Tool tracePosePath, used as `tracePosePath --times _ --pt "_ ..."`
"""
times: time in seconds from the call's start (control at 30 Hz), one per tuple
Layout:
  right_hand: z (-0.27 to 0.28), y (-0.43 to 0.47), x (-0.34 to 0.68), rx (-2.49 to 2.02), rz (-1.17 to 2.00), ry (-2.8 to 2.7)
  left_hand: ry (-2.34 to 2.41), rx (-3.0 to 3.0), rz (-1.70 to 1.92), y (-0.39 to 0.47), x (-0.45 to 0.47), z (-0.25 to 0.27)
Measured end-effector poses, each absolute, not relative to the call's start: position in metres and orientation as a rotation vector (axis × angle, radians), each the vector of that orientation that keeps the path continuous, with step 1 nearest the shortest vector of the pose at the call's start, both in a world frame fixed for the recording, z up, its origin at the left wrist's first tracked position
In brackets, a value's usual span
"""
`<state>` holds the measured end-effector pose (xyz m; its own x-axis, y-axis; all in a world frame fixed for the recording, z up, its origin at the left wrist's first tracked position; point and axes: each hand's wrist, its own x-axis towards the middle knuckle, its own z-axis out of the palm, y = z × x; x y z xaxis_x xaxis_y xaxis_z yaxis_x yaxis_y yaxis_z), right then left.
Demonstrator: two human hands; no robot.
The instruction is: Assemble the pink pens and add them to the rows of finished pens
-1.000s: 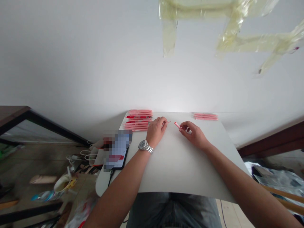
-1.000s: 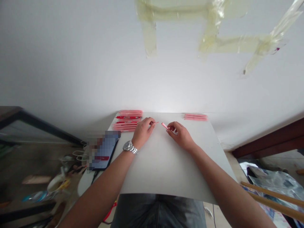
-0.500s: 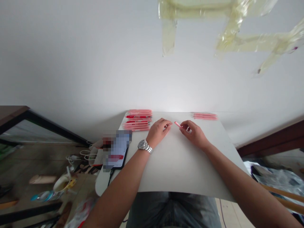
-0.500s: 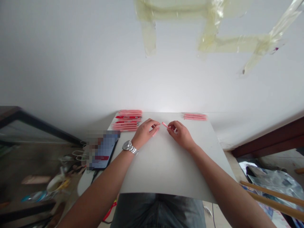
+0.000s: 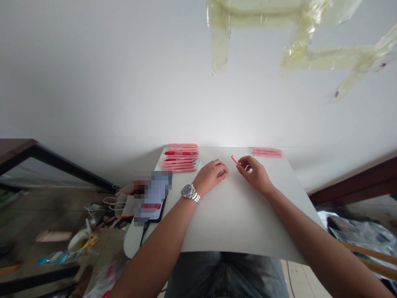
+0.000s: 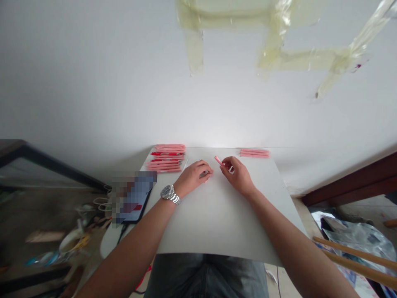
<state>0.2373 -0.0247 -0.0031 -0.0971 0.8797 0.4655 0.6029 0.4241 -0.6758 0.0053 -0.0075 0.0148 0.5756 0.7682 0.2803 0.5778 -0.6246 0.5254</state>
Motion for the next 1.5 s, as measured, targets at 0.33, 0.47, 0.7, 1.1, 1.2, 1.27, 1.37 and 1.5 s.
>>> tracePosePath --times 0.33,0.47,0.7,1.1,1.2,1.27,1.37,1.5 --pt "-0.0011 -0.0265 0.2363 -1.294 0.405 -1.810 1.082 2.476 0.663 -0.0089 0.0064 0.0137" --pt "-0.0008 -0.0267 0.2361 -1.301 0.413 -1.805 1.088 2.480 0.638 -0.0097 0.0063 0.0165" --pt "-0.0013 -0.0260 0.2367 -1.301 0.412 -1.813 1.121 2.487 0.625 -0.0117 0.0046 0.0179" --pt "-0.0050 -0.0248 0.2381 -1.302 0.423 -1.801 1.339 2.404 0.716 -0.0062 -0.0002 0.0208" --pt "-0.0048 -0.0249 0.2381 -1.302 0.428 -1.802 1.394 2.402 0.724 -0.0062 -0.0002 0.0217" --pt "-0.0047 -0.0251 0.2382 -1.308 0.435 -1.803 1.387 2.413 0.715 -0.0069 -0.0007 0.0220" --pt "-0.0047 -0.0252 0.2382 -1.312 0.437 -1.806 1.364 2.443 0.687 -0.0086 -0.0013 0.0224" --pt "-0.0050 -0.0246 0.2382 -1.307 0.435 -1.806 1.380 2.462 0.673 -0.0102 0.0007 0.0227"
